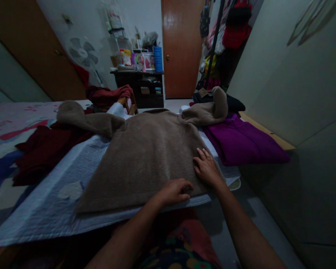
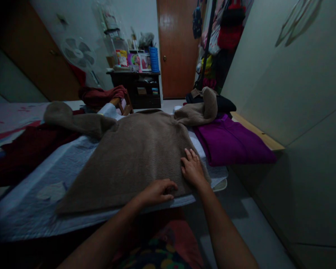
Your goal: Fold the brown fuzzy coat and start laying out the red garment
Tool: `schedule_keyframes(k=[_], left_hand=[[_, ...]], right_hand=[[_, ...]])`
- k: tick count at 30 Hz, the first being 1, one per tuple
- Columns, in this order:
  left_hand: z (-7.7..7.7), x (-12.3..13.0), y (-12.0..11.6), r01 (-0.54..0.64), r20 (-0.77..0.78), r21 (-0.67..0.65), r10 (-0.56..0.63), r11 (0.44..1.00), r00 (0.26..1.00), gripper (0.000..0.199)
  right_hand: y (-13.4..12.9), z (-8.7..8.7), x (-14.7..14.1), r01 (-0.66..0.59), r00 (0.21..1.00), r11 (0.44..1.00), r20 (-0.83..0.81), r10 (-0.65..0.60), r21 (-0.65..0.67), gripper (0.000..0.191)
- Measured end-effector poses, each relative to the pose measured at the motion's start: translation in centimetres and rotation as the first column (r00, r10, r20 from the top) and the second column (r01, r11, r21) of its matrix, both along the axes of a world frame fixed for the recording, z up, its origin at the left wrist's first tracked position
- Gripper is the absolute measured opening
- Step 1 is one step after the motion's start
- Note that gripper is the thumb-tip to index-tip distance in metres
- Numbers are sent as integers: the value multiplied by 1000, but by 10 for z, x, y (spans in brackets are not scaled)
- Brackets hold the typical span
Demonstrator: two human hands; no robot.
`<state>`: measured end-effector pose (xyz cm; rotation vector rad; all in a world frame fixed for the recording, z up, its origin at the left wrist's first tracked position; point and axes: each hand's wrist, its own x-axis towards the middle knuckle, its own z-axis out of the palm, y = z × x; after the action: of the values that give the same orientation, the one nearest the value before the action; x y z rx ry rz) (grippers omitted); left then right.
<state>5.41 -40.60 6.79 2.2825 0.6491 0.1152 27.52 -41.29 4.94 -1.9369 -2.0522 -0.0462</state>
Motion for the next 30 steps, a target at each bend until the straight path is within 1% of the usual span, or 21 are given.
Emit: schedule_keyframes(k=[8,18,30], left_hand=[[0,-1,-1,5,19,15,-5,1000,1000,33],[-2,-1,-2,6,26,15,-6,1000,1000,33],[-4,-2,-2,-10,14,15,10,1000,1000,34]], right_hand=[[-1,3,-1,11,1000,1000,-19,-12,-13,34],[-2,5,-3,14,998,1000,55,-14,8,33],[-2,5,-4,25,998,1000,66,-25,5,34]])
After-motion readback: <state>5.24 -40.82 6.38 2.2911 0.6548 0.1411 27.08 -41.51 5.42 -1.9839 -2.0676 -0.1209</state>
